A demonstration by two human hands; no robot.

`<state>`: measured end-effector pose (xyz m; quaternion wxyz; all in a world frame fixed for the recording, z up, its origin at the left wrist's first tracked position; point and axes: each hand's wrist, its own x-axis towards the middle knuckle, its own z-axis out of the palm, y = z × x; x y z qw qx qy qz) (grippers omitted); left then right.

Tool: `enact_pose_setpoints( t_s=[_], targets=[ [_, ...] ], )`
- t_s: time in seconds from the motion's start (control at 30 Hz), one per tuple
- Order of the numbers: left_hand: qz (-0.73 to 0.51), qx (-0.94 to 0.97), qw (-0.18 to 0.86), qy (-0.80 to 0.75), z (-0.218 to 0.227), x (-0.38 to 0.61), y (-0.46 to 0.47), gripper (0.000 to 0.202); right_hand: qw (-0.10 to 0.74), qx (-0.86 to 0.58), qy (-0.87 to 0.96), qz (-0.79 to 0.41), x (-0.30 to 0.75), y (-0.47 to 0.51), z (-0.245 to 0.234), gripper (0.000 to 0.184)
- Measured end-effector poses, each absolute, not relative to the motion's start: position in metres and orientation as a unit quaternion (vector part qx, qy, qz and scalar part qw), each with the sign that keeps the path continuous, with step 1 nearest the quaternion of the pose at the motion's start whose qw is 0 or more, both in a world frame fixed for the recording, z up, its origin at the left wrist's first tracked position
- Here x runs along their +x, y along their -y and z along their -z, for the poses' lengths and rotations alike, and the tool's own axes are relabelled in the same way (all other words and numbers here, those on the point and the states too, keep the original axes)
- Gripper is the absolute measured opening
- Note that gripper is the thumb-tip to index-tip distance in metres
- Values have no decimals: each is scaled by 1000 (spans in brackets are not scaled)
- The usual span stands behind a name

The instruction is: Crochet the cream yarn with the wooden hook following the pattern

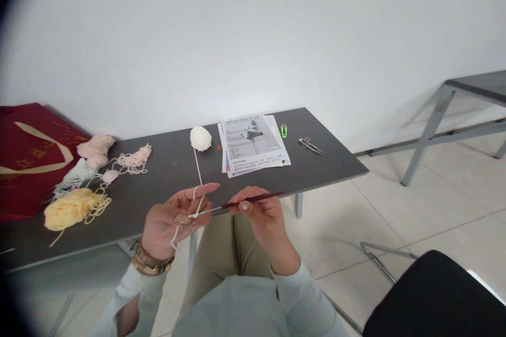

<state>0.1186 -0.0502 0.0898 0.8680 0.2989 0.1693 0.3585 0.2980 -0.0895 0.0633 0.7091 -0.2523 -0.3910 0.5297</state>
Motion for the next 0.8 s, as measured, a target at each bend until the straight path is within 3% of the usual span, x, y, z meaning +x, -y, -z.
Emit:
enact_pose_setpoints(
  t_s=[0.37,0.8],
  targets=[
    [-375,469,744,-292,-86,115,51,52,599,-226,95,-762,282,87,-51,15],
    [-366,464,741,-318,-84,120,51,58,637,-252,123,-718,264,85,-56,18]
  ],
)
